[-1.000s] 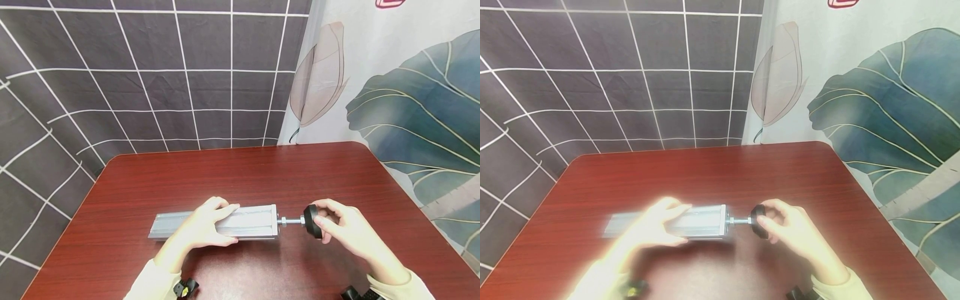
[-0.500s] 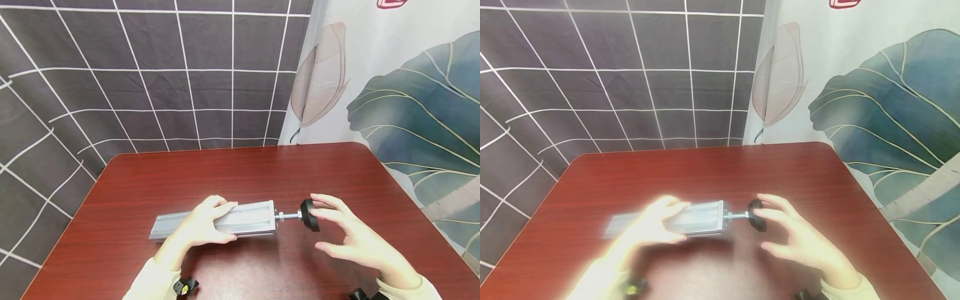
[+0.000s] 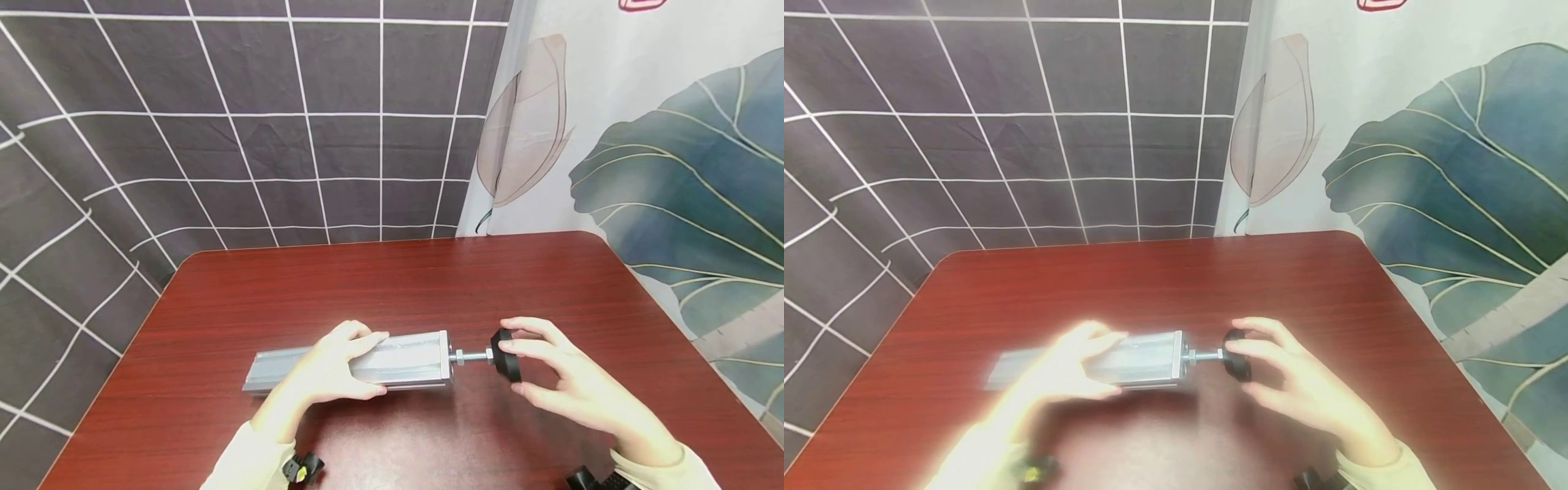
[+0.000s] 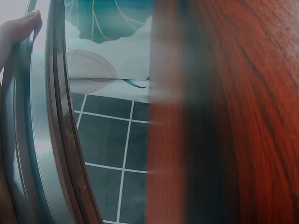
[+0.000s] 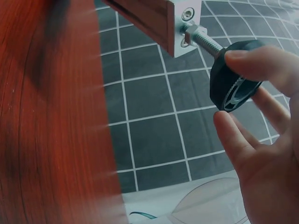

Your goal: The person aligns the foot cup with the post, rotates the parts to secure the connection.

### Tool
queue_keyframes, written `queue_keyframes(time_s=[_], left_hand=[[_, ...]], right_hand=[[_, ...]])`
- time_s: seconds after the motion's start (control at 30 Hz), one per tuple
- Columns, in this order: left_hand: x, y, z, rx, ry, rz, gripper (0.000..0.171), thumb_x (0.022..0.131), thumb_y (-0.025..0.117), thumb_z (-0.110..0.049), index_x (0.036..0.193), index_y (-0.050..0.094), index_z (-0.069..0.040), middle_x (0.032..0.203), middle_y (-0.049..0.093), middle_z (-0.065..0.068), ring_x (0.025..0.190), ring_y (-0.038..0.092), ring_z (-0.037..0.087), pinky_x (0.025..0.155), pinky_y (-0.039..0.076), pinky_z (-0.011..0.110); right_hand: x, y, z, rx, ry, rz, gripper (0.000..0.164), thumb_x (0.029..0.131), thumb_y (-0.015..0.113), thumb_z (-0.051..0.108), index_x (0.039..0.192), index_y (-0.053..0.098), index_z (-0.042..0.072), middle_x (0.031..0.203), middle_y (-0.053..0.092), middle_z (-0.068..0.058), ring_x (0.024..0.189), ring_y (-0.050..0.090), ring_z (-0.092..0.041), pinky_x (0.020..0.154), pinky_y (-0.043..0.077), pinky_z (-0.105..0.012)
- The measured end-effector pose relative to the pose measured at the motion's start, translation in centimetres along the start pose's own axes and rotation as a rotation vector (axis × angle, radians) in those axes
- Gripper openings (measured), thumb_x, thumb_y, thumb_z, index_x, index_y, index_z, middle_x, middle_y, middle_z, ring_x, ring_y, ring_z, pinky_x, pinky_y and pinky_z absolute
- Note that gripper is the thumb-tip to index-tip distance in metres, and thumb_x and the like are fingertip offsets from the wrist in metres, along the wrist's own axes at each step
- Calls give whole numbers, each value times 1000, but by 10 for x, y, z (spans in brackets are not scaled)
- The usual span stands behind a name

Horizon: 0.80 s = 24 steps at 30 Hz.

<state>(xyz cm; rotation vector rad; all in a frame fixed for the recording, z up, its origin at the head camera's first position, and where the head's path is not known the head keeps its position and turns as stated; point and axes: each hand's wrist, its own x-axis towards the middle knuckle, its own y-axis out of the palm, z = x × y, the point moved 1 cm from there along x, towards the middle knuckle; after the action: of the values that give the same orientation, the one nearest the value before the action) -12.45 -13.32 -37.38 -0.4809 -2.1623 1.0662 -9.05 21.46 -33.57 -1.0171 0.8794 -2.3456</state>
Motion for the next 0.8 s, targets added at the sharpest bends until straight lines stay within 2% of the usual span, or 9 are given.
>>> queue_keyframes(time_s=[0.07, 0.13, 0.2, 0.27, 0.37, 0.53, 0.8], left_hand=[[0, 0, 0, 0, -4, 2, 71, 59, 84, -40, 121, 64, -14, 100, 51, -6, 92, 50, 9, 77, 44, 24], [-1, 0, 0, -3, -5, 3, 70, 59, 85, -39, 121, 64, -14, 100, 51, -6, 92, 50, 9, 77, 44, 25], [-1, 0, -1, -8, -5, 4, 70, 59, 85, -39, 121, 64, -13, 100, 51, -6, 92, 50, 9, 76, 44, 25], [0, 0, -1, -14, -2, 3, 70, 59, 85, -39, 121, 64, -13, 100, 51, -6, 92, 50, 10, 77, 44, 24], [1, -1, -1, -13, 14, -5, 70, 59, 85, -39, 121, 64, -14, 100, 52, -6, 93, 50, 10, 77, 44, 24], [2, -2, -1, -7, 38, -17, 70, 59, 86, -40, 121, 64, -14, 100, 52, -6, 92, 49, 9, 77, 43, 23], [0, -3, -3, -10, 12, 2, 69, 59, 85, -40, 121, 64, -14, 100, 52, -6, 92, 50, 10, 77, 44, 24]], right_hand=[[0, 1, -1, 27, 11, -4, 43, 81, 74, 20, 121, 60, 12, 132, 43, -11, 107, 51, -8, 84, 43, -15], [1, 2, -2, 68, 8, -16, 55, 72, 80, 6, 122, 59, 9, 130, 44, -11, 96, 56, -8, 80, 45, -16], [1, 3, -3, 127, 15, -28, 66, 64, 80, -6, 124, 56, 4, 127, 44, -11, 87, 58, -10, 76, 46, -18], [2, 4, -2, 170, 26, -40, 71, 60, 78, -12, 126, 53, 1, 124, 44, -9, 81, 58, -10, 71, 47, -19], [4, 3, 0, 205, 67, -48, 73, 62, 76, -14, 128, 51, 1, 117, 46, -5, 74, 56, -9, 66, 47, -22], [7, 1, 4, 173, 119, -47, 69, 65, 76, -11, 128, 51, 5, 102, 48, 3, 63, 55, -7, 62, 46, -23], [7, 2, 1, 149, 125, -50, 66, 66, 76, -8, 126, 53, 7, 96, 50, 5, 65, 55, -5, 60, 46, -22]])
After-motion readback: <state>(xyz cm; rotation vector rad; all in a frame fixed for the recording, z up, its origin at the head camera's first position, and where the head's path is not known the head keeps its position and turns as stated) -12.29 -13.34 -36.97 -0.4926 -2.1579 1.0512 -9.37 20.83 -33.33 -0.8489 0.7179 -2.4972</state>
